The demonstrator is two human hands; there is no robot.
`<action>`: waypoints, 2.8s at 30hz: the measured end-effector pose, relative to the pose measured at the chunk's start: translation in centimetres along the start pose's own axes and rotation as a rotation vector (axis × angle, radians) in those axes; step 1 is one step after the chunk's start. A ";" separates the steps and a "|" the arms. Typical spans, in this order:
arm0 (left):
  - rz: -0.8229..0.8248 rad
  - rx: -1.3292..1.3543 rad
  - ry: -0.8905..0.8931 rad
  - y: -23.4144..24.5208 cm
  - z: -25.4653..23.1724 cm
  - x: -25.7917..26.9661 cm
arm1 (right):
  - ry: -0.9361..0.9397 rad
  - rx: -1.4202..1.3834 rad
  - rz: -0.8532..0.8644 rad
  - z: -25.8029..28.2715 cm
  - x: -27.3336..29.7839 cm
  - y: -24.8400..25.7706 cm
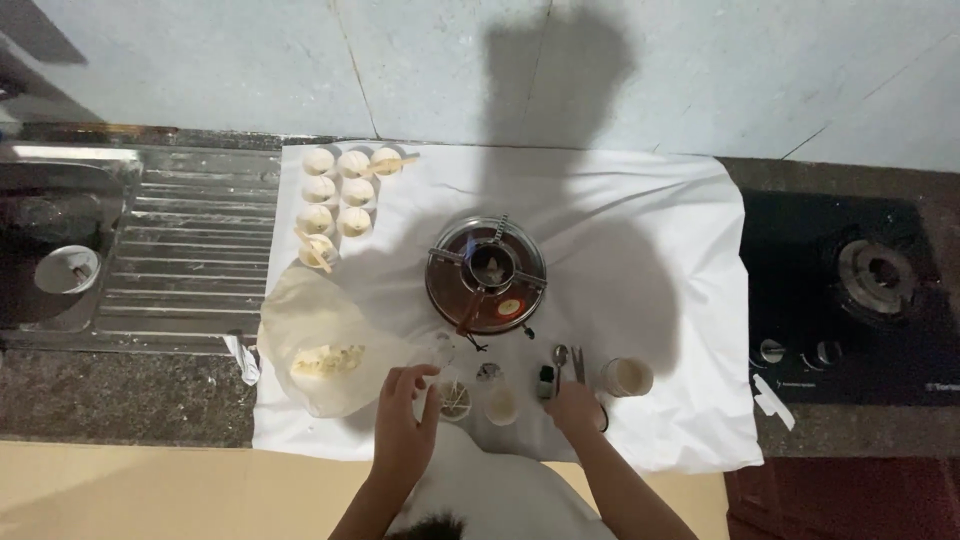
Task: Preparing wicks in small molds, melting wax using a portable gas burner, and pouring the wax into the molds.
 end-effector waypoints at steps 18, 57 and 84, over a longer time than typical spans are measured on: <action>0.154 0.161 0.211 -2.3 2.2 -0.6 | 0.147 -0.139 -0.097 -2.4 -2.3 -1.5; 0.198 0.278 0.508 -9.0 9.2 -8.2 | 0.777 0.399 -0.722 12.2 -1.2 10.2; 0.154 0.491 0.537 -8.5 10.1 -7.8 | 0.753 0.181 -0.715 13.4 1.2 11.5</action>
Point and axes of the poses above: each hand's wrist, its own x-axis away from the middle knuckle, its own y-axis out of the back of the hand, z = x × y, the point moved 5 cm from there along -x, towards the middle knuckle, and after that the axes turned 10 degrees about z, right-handed, at the moved point
